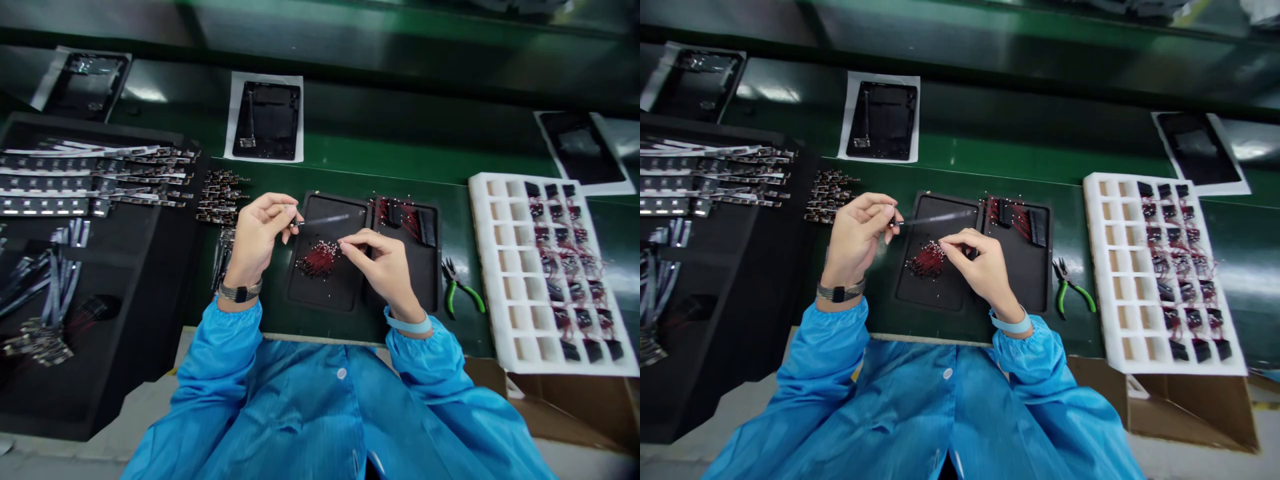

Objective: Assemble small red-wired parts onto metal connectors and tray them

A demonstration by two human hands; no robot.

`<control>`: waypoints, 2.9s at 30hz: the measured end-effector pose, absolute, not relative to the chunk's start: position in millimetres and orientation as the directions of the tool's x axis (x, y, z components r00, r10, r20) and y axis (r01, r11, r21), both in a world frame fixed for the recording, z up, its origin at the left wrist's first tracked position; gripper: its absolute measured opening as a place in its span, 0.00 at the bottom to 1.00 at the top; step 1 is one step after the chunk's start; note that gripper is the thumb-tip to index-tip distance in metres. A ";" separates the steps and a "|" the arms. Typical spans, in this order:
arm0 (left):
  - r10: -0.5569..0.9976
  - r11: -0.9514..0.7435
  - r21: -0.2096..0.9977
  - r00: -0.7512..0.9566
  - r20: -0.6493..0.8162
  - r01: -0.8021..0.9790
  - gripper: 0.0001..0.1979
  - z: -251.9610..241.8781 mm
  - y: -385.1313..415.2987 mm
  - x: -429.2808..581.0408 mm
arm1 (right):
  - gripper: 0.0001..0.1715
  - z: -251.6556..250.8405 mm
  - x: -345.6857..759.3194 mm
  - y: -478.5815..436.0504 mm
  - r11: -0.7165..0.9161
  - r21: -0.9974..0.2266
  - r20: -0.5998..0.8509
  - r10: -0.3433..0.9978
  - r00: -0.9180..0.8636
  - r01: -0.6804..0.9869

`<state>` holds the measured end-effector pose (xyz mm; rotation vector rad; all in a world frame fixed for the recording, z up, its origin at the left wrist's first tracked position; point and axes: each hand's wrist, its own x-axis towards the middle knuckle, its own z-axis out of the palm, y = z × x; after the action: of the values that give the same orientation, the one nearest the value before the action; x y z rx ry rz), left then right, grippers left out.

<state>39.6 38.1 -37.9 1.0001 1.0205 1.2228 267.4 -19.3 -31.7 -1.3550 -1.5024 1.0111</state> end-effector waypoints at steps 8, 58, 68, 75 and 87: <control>0.978 0.139 0.985 0.171 -0.120 -0.104 0.16 -38.7 33.9 41.9 | 0.08 -35.0 274.0 -19.2 0.077 -0.937 0.082 0.997 -0.002 0.341; 0.819 0.038 0.952 0.536 -0.203 0.303 0.05 -28.6 21.9 53.8 | 0.08 -27.1 278.7 -17.4 -0.052 -0.922 -0.193 0.921 -0.339 0.383; 0.758 0.119 0.969 0.611 -0.230 0.217 0.06 -30.0 24.0 52.5 | 0.08 -30.4 285.0 -14.7 -0.140 -0.965 -0.226 0.871 -0.437 0.220; 0.759 0.127 0.966 0.605 -0.240 0.225 0.04 -29.9 24.2 54.7 | 0.12 -31.5 284.8 -12.4 -0.161 -0.970 -0.228 0.863 -0.451 0.183; 0.769 0.129 0.954 0.580 -0.267 0.269 0.04 -27.0 23.8 58.5 | 0.11 -36.1 286.0 -12.9 -0.131 -0.973 -0.207 0.863 -0.462 0.190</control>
<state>58.5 23.8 -27.0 1.4423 0.9457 0.4565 286.0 -12.9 -36.1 -1.1815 -1.6090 1.6399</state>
